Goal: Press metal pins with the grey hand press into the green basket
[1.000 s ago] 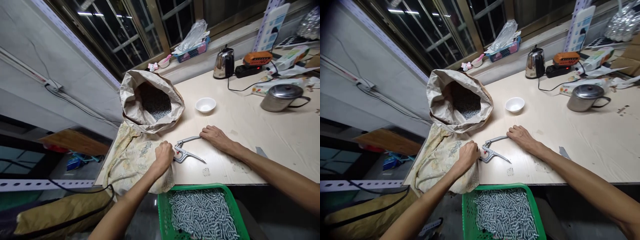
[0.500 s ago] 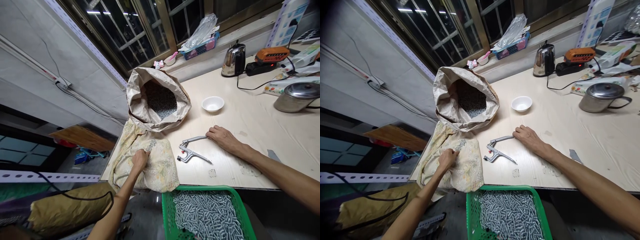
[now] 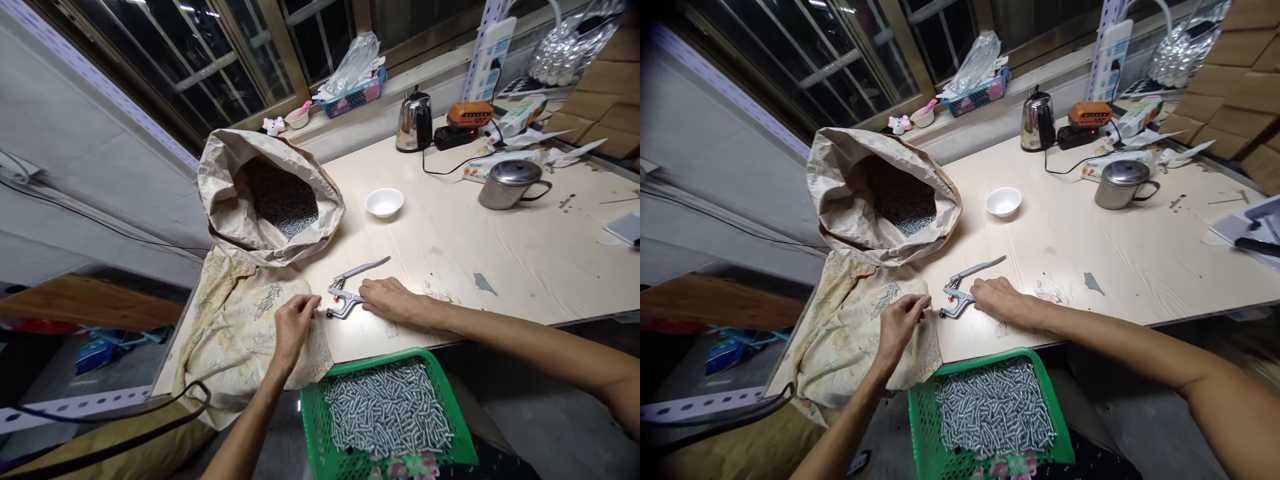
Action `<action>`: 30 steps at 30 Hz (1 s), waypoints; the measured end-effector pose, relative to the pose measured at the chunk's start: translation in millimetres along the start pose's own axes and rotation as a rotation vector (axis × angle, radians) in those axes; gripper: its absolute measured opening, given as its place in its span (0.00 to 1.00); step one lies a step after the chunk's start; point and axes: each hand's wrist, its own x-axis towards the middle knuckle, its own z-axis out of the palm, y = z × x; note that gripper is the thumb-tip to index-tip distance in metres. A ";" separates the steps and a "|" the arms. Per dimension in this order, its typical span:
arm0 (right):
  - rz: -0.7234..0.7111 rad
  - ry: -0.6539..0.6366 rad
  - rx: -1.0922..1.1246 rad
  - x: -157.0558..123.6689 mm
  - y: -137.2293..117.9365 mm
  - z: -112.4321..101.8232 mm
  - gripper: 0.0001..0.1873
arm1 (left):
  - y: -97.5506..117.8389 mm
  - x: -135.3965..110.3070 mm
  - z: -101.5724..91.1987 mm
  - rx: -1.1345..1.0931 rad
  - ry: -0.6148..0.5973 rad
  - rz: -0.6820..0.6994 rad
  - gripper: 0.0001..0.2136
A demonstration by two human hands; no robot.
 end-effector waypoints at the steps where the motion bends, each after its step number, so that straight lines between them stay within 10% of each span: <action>1: 0.010 -0.019 0.002 1.0 0.4 1.9 0.06 | 2.5 -0.6 9.3 0.023 -0.006 0.071 0.13; 13: 0.026 0.053 0.035 3.0 21.0 7.3 0.07 | -25.3 -2.4 24.4 0.492 -0.228 0.430 0.13; 22: -0.154 0.274 -0.164 -7.3 24.5 15.9 0.13 | -7.6 -2.8 30.1 -0.321 -0.154 -0.189 0.16; 30: -0.224 0.374 -0.232 -6.8 21.2 17.2 0.12 | 0.5 -13.0 46.3 -0.524 -0.114 -0.329 0.20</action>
